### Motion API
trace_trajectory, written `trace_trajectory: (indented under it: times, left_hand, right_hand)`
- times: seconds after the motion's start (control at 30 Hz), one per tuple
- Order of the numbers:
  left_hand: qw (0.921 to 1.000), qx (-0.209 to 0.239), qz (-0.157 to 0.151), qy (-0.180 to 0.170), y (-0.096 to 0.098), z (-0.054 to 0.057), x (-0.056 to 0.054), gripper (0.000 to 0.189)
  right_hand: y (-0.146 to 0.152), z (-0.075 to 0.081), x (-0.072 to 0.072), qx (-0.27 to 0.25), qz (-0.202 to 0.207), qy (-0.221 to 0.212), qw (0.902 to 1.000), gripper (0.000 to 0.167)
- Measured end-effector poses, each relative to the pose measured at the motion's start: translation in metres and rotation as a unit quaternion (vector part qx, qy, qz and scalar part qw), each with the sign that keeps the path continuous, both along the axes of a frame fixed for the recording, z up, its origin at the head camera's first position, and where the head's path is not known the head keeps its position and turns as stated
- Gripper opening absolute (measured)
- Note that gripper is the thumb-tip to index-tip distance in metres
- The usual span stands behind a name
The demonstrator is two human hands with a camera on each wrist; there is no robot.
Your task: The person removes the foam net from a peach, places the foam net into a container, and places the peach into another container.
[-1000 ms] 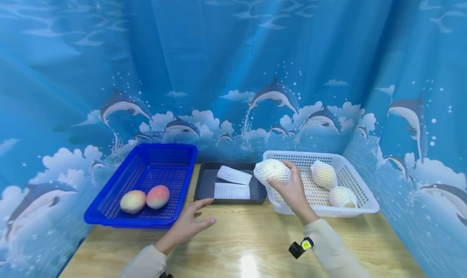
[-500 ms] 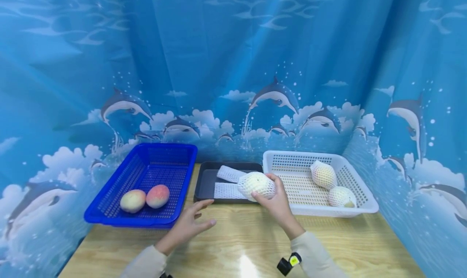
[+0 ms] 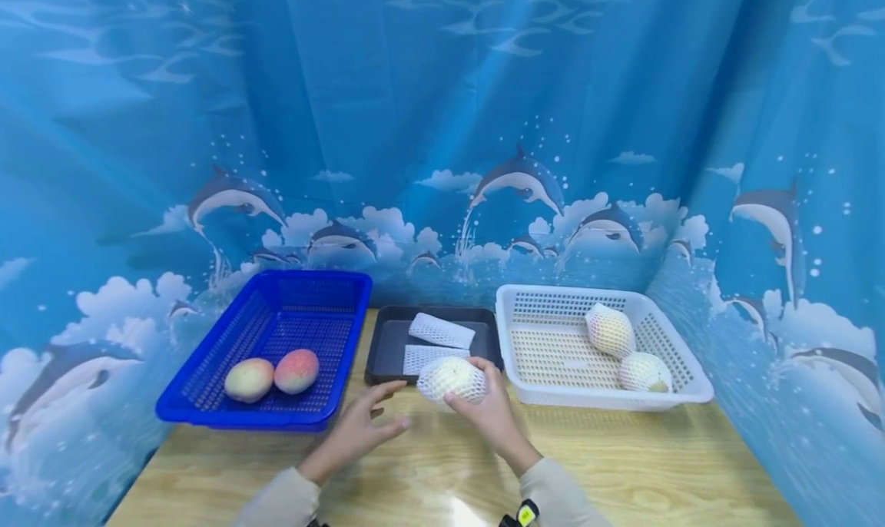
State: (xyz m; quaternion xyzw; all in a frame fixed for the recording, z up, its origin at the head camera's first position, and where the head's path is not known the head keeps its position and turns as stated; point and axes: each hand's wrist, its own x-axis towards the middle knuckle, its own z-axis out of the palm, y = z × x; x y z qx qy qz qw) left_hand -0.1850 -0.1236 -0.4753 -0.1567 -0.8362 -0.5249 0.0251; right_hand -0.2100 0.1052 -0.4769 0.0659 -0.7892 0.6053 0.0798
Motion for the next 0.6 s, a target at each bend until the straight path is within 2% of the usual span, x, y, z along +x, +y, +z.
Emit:
trace_trajectory:
  times: [0.17,0.3,0.6]
  left_hand:
    - [0.9998,-0.005,0.001,0.018,-0.001,-0.003,-0.001,0.059]
    - [0.9999,-0.006,0.005,0.014,-0.001,-0.004,-0.002,0.061]
    - [0.9999,-0.007,-0.005,0.009,0.0,-0.005,-0.001,0.062]
  right_hand:
    - [-0.008,-0.017,0.0,-0.006,0.023,-0.022,0.9995,0.066]
    - [-0.011,-0.027,-0.002,-0.019,0.037,-0.03,0.9987,0.065]
    - [-0.012,-0.039,-0.003,-0.055,0.069,-0.082,0.9927,0.069]
